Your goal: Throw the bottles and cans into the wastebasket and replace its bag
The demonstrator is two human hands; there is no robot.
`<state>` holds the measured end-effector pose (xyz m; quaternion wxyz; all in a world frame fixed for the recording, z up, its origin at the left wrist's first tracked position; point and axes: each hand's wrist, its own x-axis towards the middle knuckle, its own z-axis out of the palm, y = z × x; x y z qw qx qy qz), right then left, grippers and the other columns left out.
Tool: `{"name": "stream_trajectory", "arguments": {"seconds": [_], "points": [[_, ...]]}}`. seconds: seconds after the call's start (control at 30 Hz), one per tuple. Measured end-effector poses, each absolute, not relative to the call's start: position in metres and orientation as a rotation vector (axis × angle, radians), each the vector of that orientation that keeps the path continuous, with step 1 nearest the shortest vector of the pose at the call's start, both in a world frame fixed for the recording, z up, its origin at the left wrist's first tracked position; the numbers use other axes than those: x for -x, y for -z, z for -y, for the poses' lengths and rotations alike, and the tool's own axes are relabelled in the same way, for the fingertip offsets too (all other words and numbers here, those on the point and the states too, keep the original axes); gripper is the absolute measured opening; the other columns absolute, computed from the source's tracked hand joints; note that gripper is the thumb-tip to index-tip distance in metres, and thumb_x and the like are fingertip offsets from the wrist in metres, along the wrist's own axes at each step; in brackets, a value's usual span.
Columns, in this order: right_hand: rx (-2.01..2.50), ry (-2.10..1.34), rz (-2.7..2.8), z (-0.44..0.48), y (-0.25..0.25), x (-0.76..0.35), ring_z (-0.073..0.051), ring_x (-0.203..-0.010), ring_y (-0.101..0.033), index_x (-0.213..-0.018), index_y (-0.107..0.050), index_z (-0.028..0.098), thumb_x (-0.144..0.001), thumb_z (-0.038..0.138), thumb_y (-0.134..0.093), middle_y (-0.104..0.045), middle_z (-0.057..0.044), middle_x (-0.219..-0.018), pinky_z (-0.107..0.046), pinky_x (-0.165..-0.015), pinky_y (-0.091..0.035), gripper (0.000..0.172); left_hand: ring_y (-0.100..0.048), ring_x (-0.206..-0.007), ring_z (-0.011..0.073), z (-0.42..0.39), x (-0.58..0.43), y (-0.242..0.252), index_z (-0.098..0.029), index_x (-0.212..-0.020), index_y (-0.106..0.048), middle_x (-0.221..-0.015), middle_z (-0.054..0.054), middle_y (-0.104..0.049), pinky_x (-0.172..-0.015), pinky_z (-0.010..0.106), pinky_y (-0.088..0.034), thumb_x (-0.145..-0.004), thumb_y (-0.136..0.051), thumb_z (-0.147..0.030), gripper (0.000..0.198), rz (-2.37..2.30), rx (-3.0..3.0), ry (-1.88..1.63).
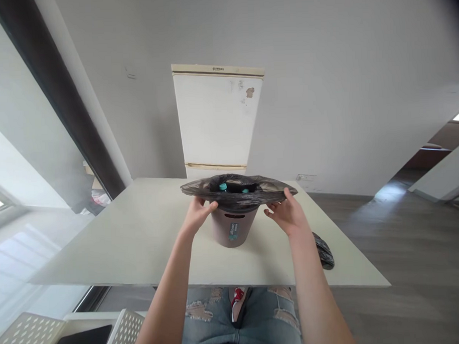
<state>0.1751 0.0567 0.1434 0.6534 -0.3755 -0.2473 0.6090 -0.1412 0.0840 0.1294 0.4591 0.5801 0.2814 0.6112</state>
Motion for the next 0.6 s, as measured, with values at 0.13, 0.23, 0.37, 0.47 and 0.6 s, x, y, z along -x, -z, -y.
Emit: {"name": "stream_trajectory", "arguments": {"seconds": [0.13,0.23,0.37,0.47,0.6], "points": [[0.738,-1.260,0.499,-0.077,-0.157,-0.159,-0.019,-0.085,-0.068,-0.099,-0.071,0.023,-0.079,0.031,-0.085,-0.074,-0.003,-0.098,-0.032,-0.071,-0.059,0.025,-0.067,-0.128,0.0343,-0.104,0.128,-0.145,-0.018,-0.119,-0.075,-0.122,0.014,-0.077,-0.111,0.045,-0.051,-0.087,-0.081,-0.056,0.050,-0.793,-1.307,-1.647],[0.571,-1.178,0.514,-0.087,-0.167,-0.154,-0.021,-0.099,-0.071,-0.095,-0.072,0.022,-0.082,0.025,-0.077,-0.077,-0.005,-0.105,-0.037,-0.087,-0.061,0.015,-0.068,-0.124,0.0306,-0.111,0.125,-0.155,-0.017,-0.108,-0.078,-0.115,0.012,-0.078,-0.109,0.042,-0.051,-0.093,-0.074,-0.055,0.041,-0.742,-1.229,-1.736],[0.411,-1.117,0.638,-0.086,-0.180,-0.150,-0.023,-0.108,-0.071,-0.094,-0.074,0.022,-0.083,0.025,-0.070,-0.078,-0.005,-0.105,-0.042,-0.099,-0.059,0.013,-0.069,-0.119,0.0267,-0.110,0.124,-0.166,-0.021,-0.110,-0.077,-0.119,0.011,-0.077,-0.105,0.041,-0.052,-0.095,-0.072,-0.054,0.036,-0.536,-1.103,-1.823],[0.330,-1.113,0.605,-0.085,-0.183,-0.149,-0.020,-0.106,-0.071,-0.093,-0.075,0.022,-0.082,0.024,-0.069,-0.078,-0.003,-0.102,-0.039,-0.101,-0.058,0.012,-0.070,-0.107,0.0220,-0.110,0.128,-0.170,-0.024,-0.104,-0.072,-0.113,0.008,-0.076,-0.098,0.039,-0.054,-0.095,-0.073,-0.050,0.027,-0.443,-1.033,-1.877],[0.278,-1.091,0.528,-0.086,-0.176,-0.155,-0.017,-0.087,-0.070,-0.084,-0.071,0.023,-0.078,0.021,-0.067,-0.074,0.001,-0.086,-0.035,-0.095,-0.059,0.008,-0.062,-0.079,0.0134,-0.114,0.140,-0.168,-0.025,-0.097,-0.065,-0.087,0.001,-0.065,-0.081,0.029,-0.054,-0.093,-0.076,-0.045,0.023,-0.393,-0.955,-1.895]]}}
